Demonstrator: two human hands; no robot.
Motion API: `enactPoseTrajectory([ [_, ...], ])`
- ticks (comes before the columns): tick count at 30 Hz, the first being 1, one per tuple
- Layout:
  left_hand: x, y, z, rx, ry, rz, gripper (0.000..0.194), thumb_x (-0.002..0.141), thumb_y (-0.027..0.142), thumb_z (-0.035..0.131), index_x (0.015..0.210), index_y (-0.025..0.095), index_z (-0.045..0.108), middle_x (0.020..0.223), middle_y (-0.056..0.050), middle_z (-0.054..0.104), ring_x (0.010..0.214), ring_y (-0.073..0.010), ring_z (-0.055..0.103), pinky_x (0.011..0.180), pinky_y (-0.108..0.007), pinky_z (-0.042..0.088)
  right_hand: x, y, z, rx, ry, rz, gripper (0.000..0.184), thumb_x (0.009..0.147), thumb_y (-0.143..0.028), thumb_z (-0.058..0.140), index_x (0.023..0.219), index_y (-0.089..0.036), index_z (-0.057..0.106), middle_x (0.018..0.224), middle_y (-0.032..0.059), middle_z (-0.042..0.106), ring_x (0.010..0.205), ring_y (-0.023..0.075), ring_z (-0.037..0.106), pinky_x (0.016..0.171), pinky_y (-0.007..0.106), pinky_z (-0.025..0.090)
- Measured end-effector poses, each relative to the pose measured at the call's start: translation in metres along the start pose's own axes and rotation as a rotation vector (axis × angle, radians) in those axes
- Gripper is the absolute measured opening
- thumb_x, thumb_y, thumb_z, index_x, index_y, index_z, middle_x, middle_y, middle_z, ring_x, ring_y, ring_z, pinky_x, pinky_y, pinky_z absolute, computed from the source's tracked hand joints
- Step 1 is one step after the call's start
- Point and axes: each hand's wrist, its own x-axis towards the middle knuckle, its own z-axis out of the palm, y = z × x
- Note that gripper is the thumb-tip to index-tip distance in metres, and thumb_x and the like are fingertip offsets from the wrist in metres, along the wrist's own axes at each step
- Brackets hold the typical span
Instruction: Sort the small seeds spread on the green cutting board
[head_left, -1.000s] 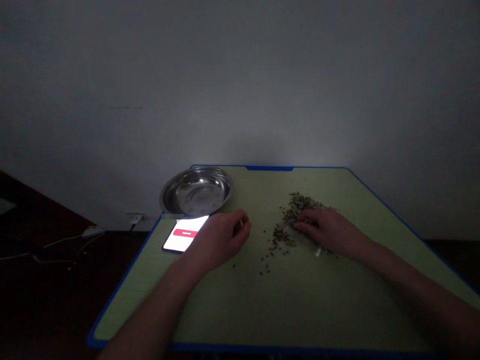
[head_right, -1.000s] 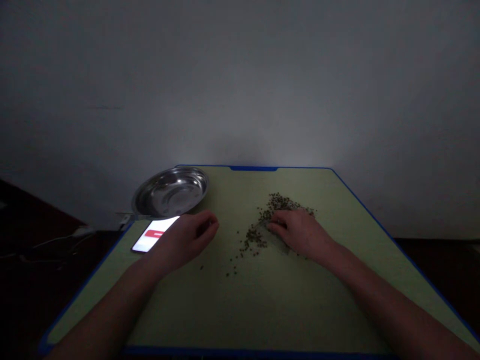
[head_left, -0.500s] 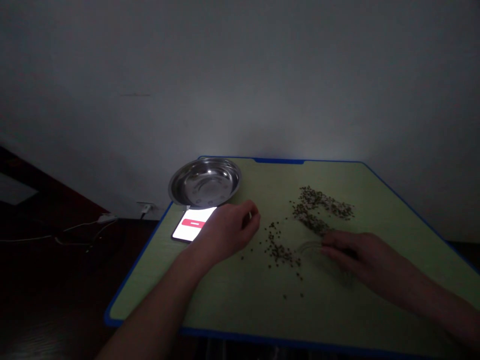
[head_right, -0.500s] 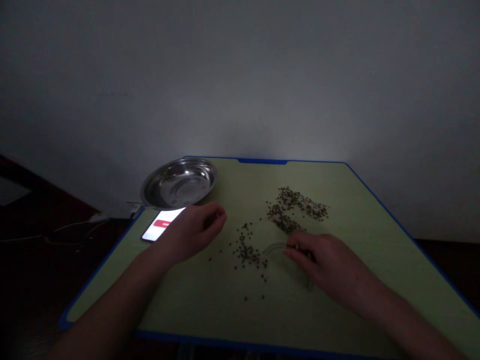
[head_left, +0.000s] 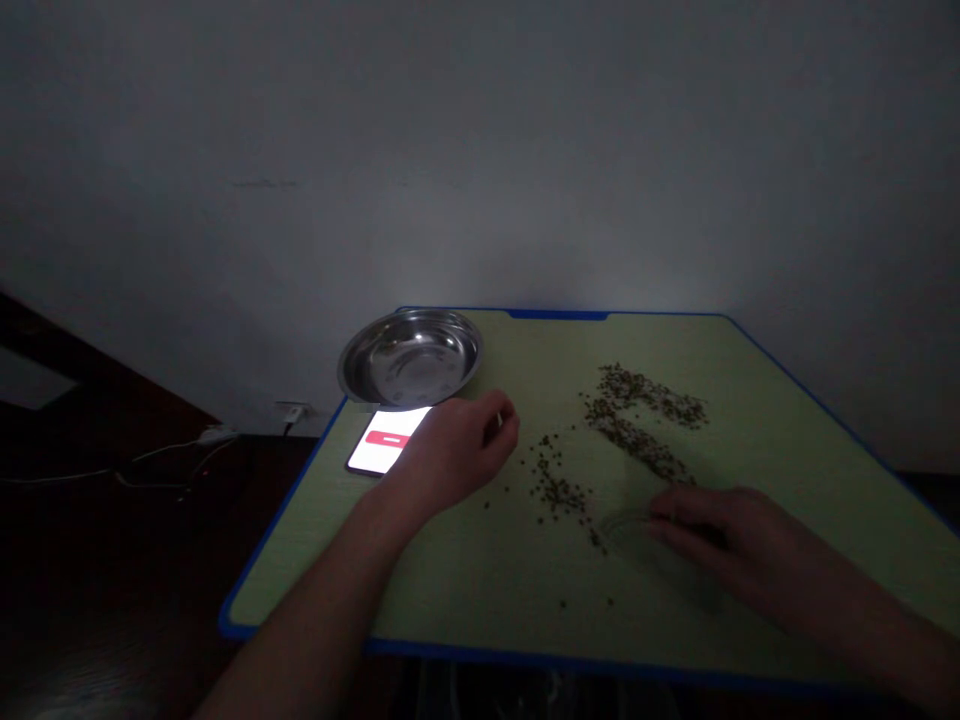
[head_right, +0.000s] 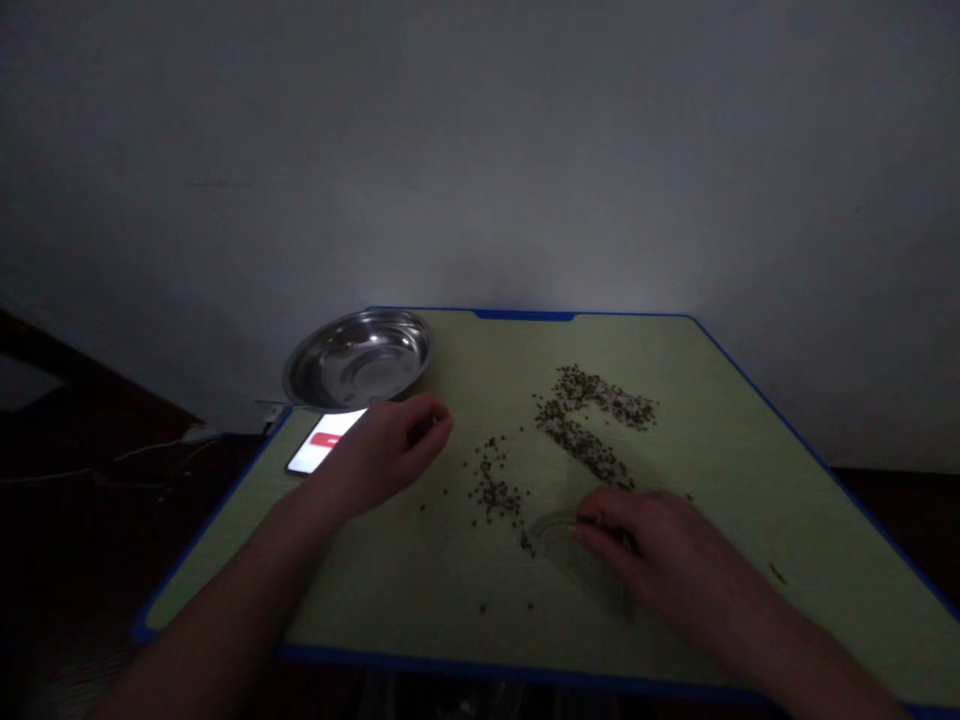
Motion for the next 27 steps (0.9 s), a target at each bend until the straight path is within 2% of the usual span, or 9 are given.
enactPoseTrajectory([
  [4,0.000,0.000,0.000,-0.004,0.000,0.006,0.019,0.087,0.028,0.045,0.083,0.017,0.060,0.063,0.002,0.058,0.051,-0.0080,0.046,0.050,-0.023,0.028,-0.007,0.005,-0.001,0.019,-0.005,-0.002,0.031,0.090,-0.038,0.045,0.075,-0.025,0.068,0.068,0.0023,0.069,0.060,0.0173,0.063,0.056,0.028,0.048],
  [8,-0.001,0.000,0.000,-0.007,0.008,0.012,0.019,0.087,0.028,0.045,0.083,0.017,0.060,0.062,0.002,0.058,0.051,-0.0079,0.045,0.050,-0.023,0.028,-0.018,0.010,-0.001,0.013,0.047,0.049,0.033,0.090,-0.043,0.045,0.073,-0.025,0.067,0.071,0.0039,0.070,0.064,0.0196,0.064,0.053,0.028,0.047],
  [11,0.000,-0.001,0.000,-0.007,0.015,0.018,0.018,0.087,0.027,0.045,0.082,0.017,0.060,0.062,0.002,0.058,0.051,-0.0079,0.046,0.050,-0.023,0.028,-0.019,0.003,0.005,0.057,0.003,0.030,0.031,0.090,-0.040,0.045,0.074,-0.025,0.066,0.070,0.0026,0.069,0.063,0.0179,0.064,0.054,0.027,0.046],
  [15,0.000,-0.002,0.000,-0.012,0.021,0.002,0.019,0.087,0.028,0.045,0.082,0.017,0.059,0.063,0.002,0.058,0.052,-0.0077,0.046,0.049,-0.023,0.027,-0.002,-0.018,0.015,0.058,-0.026,-0.014,0.026,0.090,-0.034,0.046,0.074,-0.024,0.064,0.066,-0.0004,0.067,0.060,0.0157,0.062,0.055,0.026,0.044],
  [20,0.000,-0.001,-0.001,-0.015,0.010,-0.007,0.018,0.087,0.027,0.045,0.081,0.017,0.059,0.060,0.003,0.055,0.050,-0.0076,0.045,0.049,-0.023,0.027,0.023,-0.036,0.015,-0.073,0.042,0.016,0.025,0.090,-0.033,0.044,0.078,-0.023,0.063,0.067,0.0009,0.067,0.062,0.0179,0.062,0.056,0.029,0.040],
  [23,0.000,-0.002,-0.002,-0.018,0.015,-0.006,0.018,0.087,0.027,0.045,0.082,0.017,0.059,0.060,0.003,0.055,0.050,-0.0078,0.045,0.049,-0.023,0.027,0.031,-0.035,0.011,-0.189,0.088,0.040,0.026,0.091,-0.036,0.043,0.080,-0.023,0.063,0.065,0.0018,0.066,0.058,0.0187,0.060,0.054,0.030,0.038],
  [27,-0.001,-0.004,-0.002,-0.023,0.067,0.012,0.018,0.087,0.027,0.045,0.082,0.017,0.059,0.061,0.003,0.057,0.051,-0.0083,0.046,0.050,-0.024,0.027,0.038,-0.016,0.003,-0.232,0.177,0.059,0.030,0.091,-0.040,0.042,0.081,-0.023,0.064,0.066,0.0025,0.067,0.059,0.0194,0.061,0.055,0.030,0.038],
])
